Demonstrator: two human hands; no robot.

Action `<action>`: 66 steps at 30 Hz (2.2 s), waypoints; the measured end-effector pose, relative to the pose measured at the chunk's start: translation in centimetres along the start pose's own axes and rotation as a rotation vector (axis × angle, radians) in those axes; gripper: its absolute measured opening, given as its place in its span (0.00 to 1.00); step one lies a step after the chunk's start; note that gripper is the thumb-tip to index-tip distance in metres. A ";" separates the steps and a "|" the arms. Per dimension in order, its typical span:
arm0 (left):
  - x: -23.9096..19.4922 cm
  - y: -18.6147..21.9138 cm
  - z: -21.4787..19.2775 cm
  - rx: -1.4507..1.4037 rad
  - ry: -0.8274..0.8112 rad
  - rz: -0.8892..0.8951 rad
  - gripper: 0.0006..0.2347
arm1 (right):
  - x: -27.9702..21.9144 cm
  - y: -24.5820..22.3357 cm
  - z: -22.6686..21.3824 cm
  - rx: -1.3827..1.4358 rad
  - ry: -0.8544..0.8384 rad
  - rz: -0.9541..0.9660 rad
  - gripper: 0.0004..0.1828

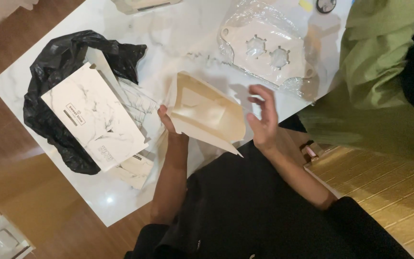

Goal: Assembling and folding cardboard cake boxes at a workstation.

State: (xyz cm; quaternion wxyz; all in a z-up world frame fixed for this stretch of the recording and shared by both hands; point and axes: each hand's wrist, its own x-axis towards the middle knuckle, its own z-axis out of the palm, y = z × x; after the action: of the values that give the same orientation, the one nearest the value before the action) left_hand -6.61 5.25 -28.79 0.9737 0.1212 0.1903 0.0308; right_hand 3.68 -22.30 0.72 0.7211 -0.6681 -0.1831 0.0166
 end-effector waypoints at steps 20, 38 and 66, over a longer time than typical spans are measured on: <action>-2.7 -1.8 4.5 0.103 0.068 0.025 0.42 | 5.5 -4.6 5.1 -0.381 -1.257 0.361 0.33; -2.0 0.2 5.2 0.154 -0.126 0.003 0.40 | 2.3 -1.1 3.3 -0.498 -1.251 0.346 0.32; -4.0 0.8 17.3 0.154 -0.101 0.101 0.44 | 2.3 -2.4 1.3 -0.766 -1.121 0.319 0.32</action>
State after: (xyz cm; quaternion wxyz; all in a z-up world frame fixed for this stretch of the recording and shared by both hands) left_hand -3.73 1.74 -11.60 0.9671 0.2065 0.1366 0.0589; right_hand 4.89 -20.73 3.66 0.2203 -0.7848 -0.4201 0.3989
